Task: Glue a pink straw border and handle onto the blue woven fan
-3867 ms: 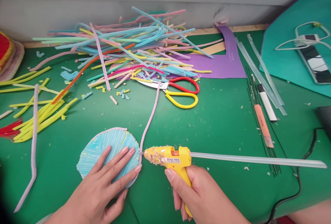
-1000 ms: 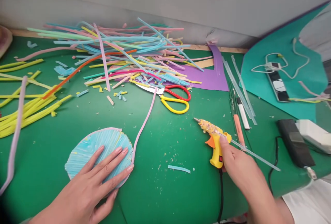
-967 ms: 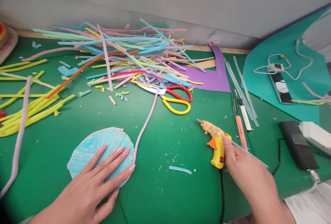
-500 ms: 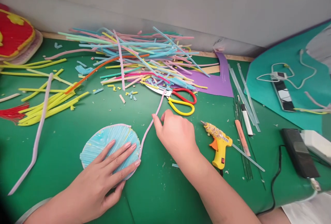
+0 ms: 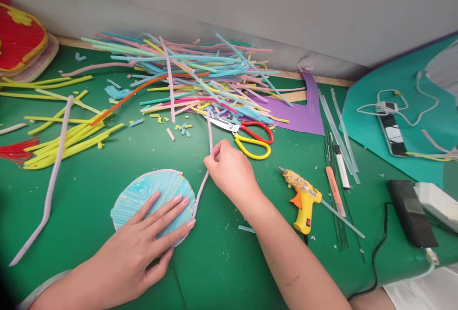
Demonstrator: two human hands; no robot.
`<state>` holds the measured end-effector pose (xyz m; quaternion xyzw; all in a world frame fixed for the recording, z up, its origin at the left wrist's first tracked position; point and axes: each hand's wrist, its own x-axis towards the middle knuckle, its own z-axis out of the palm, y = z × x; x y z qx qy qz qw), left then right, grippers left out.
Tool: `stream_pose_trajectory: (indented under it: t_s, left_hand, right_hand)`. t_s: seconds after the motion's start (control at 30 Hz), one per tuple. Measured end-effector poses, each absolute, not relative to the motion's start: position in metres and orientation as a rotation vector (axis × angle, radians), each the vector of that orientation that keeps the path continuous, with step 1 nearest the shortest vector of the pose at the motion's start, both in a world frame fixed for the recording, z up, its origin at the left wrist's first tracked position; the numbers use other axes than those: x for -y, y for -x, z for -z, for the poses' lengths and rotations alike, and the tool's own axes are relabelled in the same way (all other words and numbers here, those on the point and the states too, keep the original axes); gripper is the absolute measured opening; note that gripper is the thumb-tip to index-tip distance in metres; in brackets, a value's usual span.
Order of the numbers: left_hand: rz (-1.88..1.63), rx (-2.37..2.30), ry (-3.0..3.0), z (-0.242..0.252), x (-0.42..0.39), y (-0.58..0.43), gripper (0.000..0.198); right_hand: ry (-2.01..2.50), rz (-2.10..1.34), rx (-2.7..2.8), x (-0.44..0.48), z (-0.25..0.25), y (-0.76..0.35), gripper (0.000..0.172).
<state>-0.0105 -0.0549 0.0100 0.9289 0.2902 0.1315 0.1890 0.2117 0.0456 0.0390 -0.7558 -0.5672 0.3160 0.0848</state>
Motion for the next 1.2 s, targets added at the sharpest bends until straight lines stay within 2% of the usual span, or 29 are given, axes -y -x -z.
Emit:
stream_pose_trajectory:
  t_s: [0.2, 0.43, 0.47, 0.57, 0.63, 0.87, 1.2]
  left_hand:
    - [-0.366, -0.825, -2.588, -0.010, 0.055, 0.011, 0.051]
    - [-0.355, -0.825, -2.588, -0.010, 0.056, 0.012, 0.052]
    - [-0.353, -0.825, -2.588, -0.010, 0.055, 0.012, 0.052]
    - [-0.350, -0.826, -2.581, -0.010, 0.055, 0.011, 0.051]
    - [-0.352, -0.825, -2.581, -0.011, 0.054, 0.011, 0.050]
    - [-0.359, -0.823, -2.596, -0.011, 0.054, 0.011, 0.047]
    - [-0.385, -0.805, -2.616, -0.013, 0.052, 0.010, 0.047]
  right_hand:
    - [1.942, -1.342, 1.323, -0.040, -0.044, -0.213, 0.011]
    - [1.778, -1.492, 1.147, -0.031, -0.046, -0.224, 0.052]
    - [1.783, -1.497, 1.136, -0.030, -0.048, -0.225, 0.050]
    - [1.796, -1.500, 1.156, -0.025, -0.054, -0.228, 0.025]
    - [1.802, -1.482, 1.181, -0.021, -0.059, -0.232, 0.018]
    - [1.833, -1.421, 1.206, -0.005, -0.066, -0.241, 0.024]
    - [1.797, -1.426, 1.191, -0.025, -0.053, -0.227, 0.015]
